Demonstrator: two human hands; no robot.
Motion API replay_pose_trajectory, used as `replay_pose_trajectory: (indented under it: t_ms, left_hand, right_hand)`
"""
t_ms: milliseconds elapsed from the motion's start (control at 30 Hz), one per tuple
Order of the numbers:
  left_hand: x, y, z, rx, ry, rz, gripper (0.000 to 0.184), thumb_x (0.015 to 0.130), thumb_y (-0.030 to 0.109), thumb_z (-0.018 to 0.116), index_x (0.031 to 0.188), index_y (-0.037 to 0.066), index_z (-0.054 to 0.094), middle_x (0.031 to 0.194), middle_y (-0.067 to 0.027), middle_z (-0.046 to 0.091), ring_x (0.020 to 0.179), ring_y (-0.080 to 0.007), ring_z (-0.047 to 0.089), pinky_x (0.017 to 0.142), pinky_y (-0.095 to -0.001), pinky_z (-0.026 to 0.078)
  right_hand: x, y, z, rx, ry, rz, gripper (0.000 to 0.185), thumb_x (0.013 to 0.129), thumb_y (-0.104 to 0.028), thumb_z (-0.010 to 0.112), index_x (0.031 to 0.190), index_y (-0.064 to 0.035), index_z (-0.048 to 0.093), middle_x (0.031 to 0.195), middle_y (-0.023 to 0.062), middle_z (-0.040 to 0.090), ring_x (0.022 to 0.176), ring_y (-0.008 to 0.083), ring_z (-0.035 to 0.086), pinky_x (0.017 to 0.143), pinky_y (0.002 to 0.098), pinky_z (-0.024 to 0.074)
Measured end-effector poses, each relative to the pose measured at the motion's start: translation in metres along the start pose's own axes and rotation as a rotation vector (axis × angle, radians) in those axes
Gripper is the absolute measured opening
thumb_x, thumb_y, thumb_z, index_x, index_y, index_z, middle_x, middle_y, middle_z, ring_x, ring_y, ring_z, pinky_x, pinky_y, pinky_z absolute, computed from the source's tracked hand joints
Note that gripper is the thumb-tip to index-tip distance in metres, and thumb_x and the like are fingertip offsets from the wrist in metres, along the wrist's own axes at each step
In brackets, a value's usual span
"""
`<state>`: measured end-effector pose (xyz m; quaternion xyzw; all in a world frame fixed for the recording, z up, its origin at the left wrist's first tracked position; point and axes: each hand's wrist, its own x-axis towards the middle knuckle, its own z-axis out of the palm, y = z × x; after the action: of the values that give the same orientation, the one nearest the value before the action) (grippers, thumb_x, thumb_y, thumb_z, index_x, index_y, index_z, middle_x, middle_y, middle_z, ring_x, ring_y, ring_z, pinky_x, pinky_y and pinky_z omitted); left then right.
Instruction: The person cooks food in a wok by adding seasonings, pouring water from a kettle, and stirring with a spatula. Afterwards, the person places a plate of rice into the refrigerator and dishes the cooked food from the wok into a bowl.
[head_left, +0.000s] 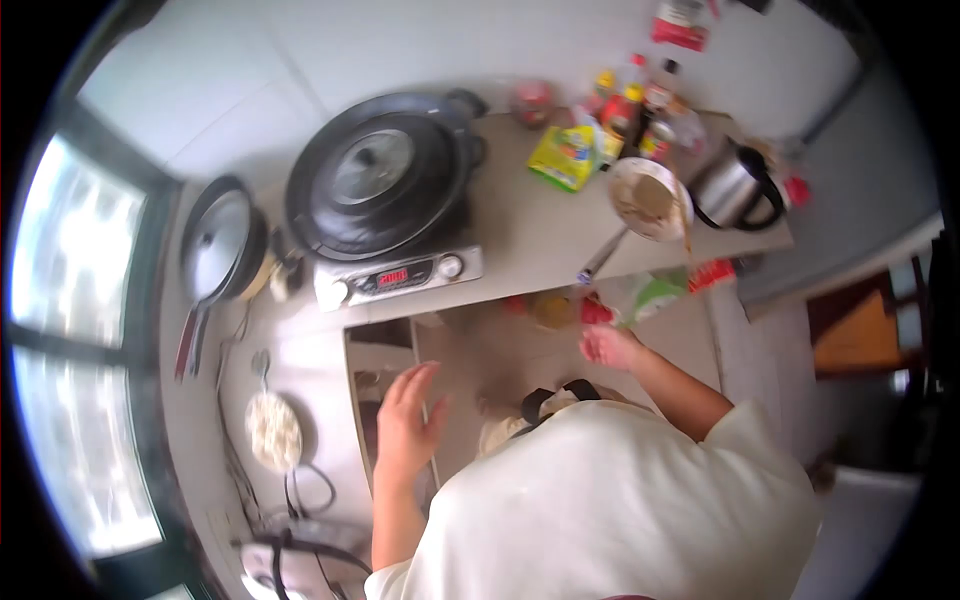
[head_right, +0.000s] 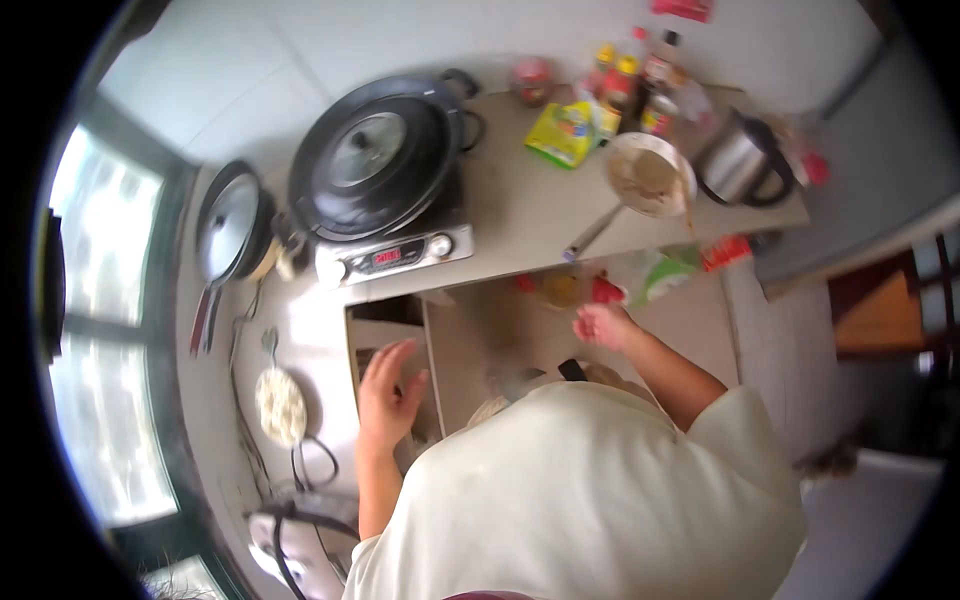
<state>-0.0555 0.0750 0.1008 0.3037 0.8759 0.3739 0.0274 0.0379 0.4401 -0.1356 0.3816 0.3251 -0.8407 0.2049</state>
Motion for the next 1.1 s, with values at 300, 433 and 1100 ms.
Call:
replay_pose_trajectory:
  t_ms: [300,433,1100]
  left_hand:
    - [-0.11,0.131,0.141,0.213,-0.405,-0.84,0.047,0.076,0.018,0.059,0.12,0.008,0.049,0.116,-0.0147,0.052,0.108,-0.0322,0.05,0.089,-0.039,0.042]
    - [-0.137,0.198,0.233,0.085,-0.314,-0.908,0.046,0.079,0.026,0.055,0.122,0.009,0.049,0.116,-0.0168,0.052,0.109,-0.0324,0.049,0.089,-0.0393,0.042]
    - [-0.33,0.321,0.417,-0.503,0.344,-1.632,0.062,0.081,0.044,0.057,0.127,0.005,0.045,0.125,-0.0169,0.051,0.115,-0.0291,0.048,0.095,-0.0364,0.038]
  right_hand:
    - [0.063,-0.012,-0.169,-0.785,-0.254,-0.006,0.02,0.084,-0.024,0.053,0.088,-0.005,0.058,0.072,0.0091,0.06,0.057,0.0194,0.056,0.054,0.0328,0.048]
    - [0.026,-0.062,-0.209,-1.305,-0.296,0.125,0.018,0.085,-0.023,0.053,0.085,-0.0066,0.061,0.072,0.0069,0.059,0.067,0.0172,0.057,0.06,0.0316,0.0471]
    - [0.045,-0.054,-0.242,-1.715,-0.421,0.342,0.018,0.083,-0.021,0.055,0.088,-0.0049,0.061,0.073,0.0075,0.06,0.077,0.0187,0.06,0.063,0.0335,0.0482]
